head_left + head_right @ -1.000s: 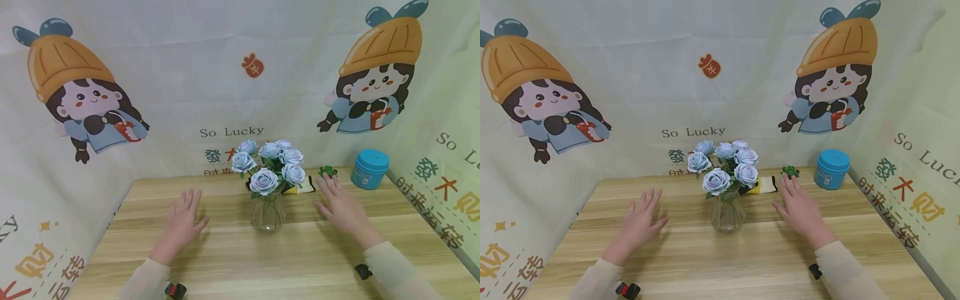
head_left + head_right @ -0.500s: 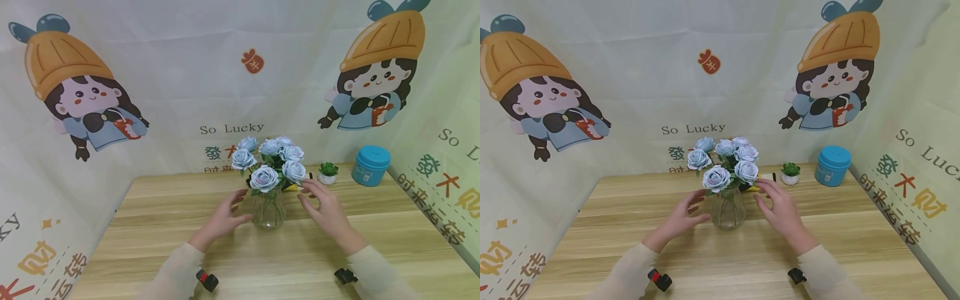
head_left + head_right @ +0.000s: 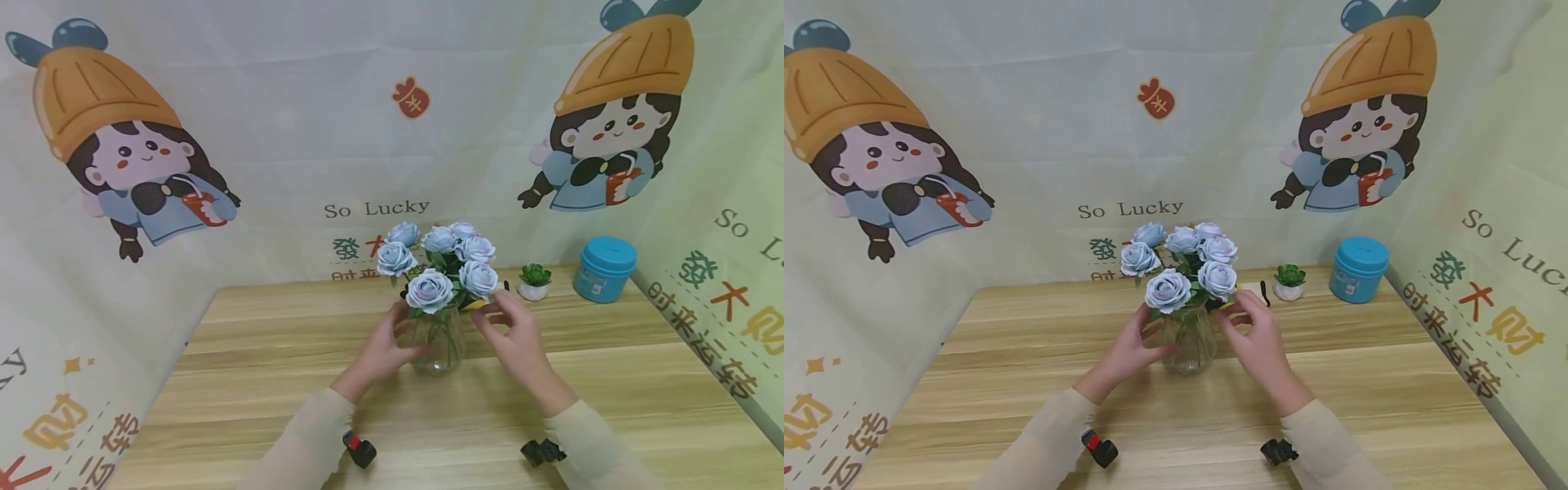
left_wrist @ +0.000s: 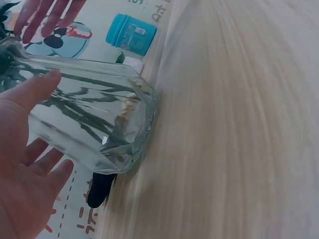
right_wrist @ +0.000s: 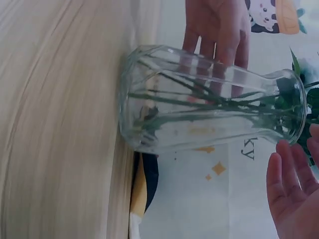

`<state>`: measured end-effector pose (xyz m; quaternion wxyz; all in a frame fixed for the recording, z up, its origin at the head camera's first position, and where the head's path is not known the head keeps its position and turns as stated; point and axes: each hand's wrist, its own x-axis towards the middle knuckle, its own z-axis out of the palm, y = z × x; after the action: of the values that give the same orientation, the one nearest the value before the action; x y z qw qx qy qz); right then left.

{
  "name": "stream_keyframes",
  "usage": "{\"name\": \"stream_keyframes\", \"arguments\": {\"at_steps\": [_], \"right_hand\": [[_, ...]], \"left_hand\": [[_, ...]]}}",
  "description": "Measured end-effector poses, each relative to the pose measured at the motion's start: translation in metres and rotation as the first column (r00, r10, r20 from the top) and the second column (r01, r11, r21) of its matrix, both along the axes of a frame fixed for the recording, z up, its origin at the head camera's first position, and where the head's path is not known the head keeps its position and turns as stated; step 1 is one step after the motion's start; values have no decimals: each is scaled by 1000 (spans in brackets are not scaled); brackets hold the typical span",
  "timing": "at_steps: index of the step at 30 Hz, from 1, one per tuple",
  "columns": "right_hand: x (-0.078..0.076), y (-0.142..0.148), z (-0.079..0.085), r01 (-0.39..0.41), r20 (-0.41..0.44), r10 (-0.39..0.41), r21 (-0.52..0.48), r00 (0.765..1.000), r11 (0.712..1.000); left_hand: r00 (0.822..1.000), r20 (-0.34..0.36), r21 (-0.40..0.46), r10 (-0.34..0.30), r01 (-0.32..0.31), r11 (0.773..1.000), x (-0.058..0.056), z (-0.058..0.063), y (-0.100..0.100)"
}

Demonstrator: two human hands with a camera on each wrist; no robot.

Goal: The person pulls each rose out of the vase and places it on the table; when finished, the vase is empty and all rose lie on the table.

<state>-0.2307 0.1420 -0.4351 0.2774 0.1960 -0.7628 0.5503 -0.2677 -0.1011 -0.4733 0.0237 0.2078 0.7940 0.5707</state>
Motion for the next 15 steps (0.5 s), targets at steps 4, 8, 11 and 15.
{"name": "stream_keyframes", "arguments": {"at_steps": [4, 8, 11, 15], "right_hand": [[-1, -4, 3, -29, 53, 33, -68, 998, 997], [-3, -7, 5, -33, 75, 40, -97, 996, 995], [-5, -11, 7, -15, 89, 25, -120, 996, 993], [-4, -17, 13, 1, 94, 15, -165, 995, 986]], "left_hand": [[999, -33, 18, -4, 5, 1000, 0, -3, 2], [999, -38, 17, 4, -3, 1000, 0, -4, 3], [999, -35, 18, 7, -6, 1000, 0, -3, 4], [999, -38, 22, 4, -3, 1000, 1, -1, 4]]}}
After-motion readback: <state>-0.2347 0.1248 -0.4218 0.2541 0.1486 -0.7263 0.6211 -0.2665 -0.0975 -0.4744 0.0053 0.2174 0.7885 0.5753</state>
